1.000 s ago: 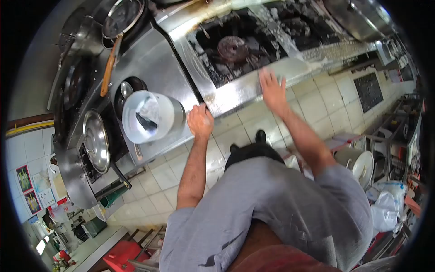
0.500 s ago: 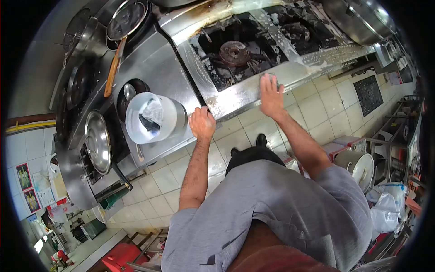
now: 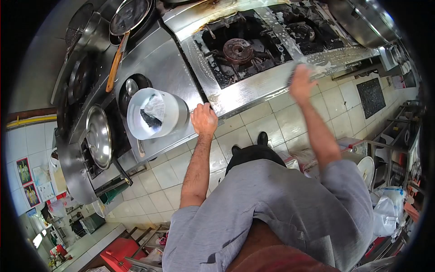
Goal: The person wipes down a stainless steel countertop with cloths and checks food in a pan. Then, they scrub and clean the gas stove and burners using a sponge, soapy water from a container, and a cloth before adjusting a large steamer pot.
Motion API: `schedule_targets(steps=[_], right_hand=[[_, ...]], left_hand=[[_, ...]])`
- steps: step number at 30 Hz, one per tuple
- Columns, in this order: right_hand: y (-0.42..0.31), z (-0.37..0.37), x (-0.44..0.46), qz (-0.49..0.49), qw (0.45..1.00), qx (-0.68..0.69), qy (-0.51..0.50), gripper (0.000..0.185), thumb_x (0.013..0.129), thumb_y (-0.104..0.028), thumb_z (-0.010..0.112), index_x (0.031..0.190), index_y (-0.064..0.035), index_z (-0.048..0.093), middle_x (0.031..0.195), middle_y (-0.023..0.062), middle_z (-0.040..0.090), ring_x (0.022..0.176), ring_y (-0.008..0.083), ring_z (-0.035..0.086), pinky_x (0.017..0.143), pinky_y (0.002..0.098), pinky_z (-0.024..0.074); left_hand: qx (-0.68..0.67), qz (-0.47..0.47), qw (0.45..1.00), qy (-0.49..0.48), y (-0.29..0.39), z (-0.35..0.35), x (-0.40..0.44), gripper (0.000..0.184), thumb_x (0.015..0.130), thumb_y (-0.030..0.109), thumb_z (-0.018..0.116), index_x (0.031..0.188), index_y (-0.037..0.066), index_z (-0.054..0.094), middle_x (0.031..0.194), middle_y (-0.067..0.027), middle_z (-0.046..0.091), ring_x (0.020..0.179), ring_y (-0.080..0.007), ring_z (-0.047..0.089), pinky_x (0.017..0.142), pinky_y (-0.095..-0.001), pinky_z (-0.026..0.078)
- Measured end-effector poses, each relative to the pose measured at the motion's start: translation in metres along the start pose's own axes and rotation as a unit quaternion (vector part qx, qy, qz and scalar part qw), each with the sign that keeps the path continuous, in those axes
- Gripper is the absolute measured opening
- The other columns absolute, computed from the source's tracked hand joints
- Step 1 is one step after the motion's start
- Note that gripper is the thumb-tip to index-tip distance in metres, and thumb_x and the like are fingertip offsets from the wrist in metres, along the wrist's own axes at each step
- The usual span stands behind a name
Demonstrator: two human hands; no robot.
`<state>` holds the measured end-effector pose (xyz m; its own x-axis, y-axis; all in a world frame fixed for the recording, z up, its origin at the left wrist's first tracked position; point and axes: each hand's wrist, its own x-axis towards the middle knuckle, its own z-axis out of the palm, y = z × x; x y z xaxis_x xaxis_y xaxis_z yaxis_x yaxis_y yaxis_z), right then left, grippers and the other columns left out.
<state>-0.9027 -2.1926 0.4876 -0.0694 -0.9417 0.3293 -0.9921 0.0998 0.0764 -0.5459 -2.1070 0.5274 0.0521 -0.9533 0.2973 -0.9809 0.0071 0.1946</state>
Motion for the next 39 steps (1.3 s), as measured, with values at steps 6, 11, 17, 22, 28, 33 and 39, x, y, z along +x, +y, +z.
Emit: schedule_targets(steps=[6,11,17,22,28,33,39], right_hand=[[-0.21,-0.069,-0.076,-0.237,0.933,0.256,-0.089,0.062,0.077,-0.008,0.047,0.136,-0.0012,0.03,0.146,0.0164,0.022,0.137,0.0314,0.017,0.102,0.0637,0.0146],[-0.068,-0.023,-0.027,-0.214,0.968,0.122,-0.047,0.07,0.076,0.0,0.043,0.142,-0.0106,0.024,0.145,0.0086,0.029,0.136,0.0266,0.022,0.101,0.0683,0.004],[-0.03,-0.016,-0.015,-0.052,0.995,0.077,0.02,0.069,0.077,-0.005,0.047,0.141,-0.0046,0.022,0.146,0.0142,0.023,0.135,0.0351,0.019,0.095,0.0708,0.0189],[-0.191,-0.067,-0.079,-0.273,0.924,0.217,-0.158,0.069,0.076,-0.006,0.048,0.141,-0.0059,0.024,0.147,0.0105,0.022,0.138,0.027,0.015,0.103,0.0653,0.0078],[0.025,-0.012,0.011,-0.105,0.992,0.023,-0.063,0.057,0.088,-0.003,0.033,0.142,-0.0148,0.021,0.148,0.007,0.021,0.137,0.0233,0.017,0.099,0.0709,0.0111],[-0.028,0.007,-0.012,-0.098,0.988,0.079,0.094,0.066,0.081,-0.008,0.044,0.142,-0.0037,0.019,0.148,0.0157,0.017,0.136,0.0363,0.017,0.094,0.0726,0.0162],[-0.198,-0.065,-0.072,-0.296,0.897,0.297,-0.141,0.069,0.076,0.0,0.043,0.141,-0.009,0.023,0.147,0.0115,0.023,0.138,0.0267,0.015,0.105,0.0623,0.005]], left_hand=[[-0.004,0.0,1.0,-0.014,0.0,0.0,-0.001,0.018,0.072,0.014,0.059,0.09,0.011,0.059,0.081,-0.0069,0.051,0.081,-0.0254,0.053,0.072,-0.0402,0.039],[-0.016,-0.002,1.0,-0.018,0.0,-0.005,-0.001,0.017,0.072,0.013,0.06,0.089,0.01,0.058,0.083,-0.0081,0.051,0.083,-0.0259,0.052,0.074,-0.0408,0.038],[0.001,0.001,1.0,-0.021,0.003,-0.004,0.001,0.013,0.072,0.013,0.06,0.084,0.009,0.056,0.083,-0.0086,0.051,0.083,-0.0267,0.052,0.073,-0.0415,0.038],[0.005,0.006,1.0,-0.022,0.004,-0.004,-0.003,0.014,0.072,0.013,0.059,0.087,0.01,0.057,0.082,-0.0079,0.051,0.083,-0.0262,0.052,0.073,-0.0414,0.038],[0.003,0.003,1.0,-0.019,0.003,-0.006,-0.004,0.015,0.072,0.013,0.06,0.087,0.01,0.057,0.082,-0.0083,0.051,0.083,-0.0259,0.052,0.074,-0.0409,0.037],[0.017,0.001,0.999,-0.034,0.005,-0.006,0.001,0.013,0.072,0.011,0.059,0.085,0.009,0.059,0.082,-0.0094,0.052,0.082,-0.0279,0.053,0.07,-0.0413,0.038],[0.014,0.014,1.0,-0.019,0.002,-0.003,-0.001,0.014,0.071,0.012,0.06,0.085,0.009,0.056,0.082,-0.0084,0.051,0.081,-0.0265,0.052,0.073,-0.0414,0.037]])
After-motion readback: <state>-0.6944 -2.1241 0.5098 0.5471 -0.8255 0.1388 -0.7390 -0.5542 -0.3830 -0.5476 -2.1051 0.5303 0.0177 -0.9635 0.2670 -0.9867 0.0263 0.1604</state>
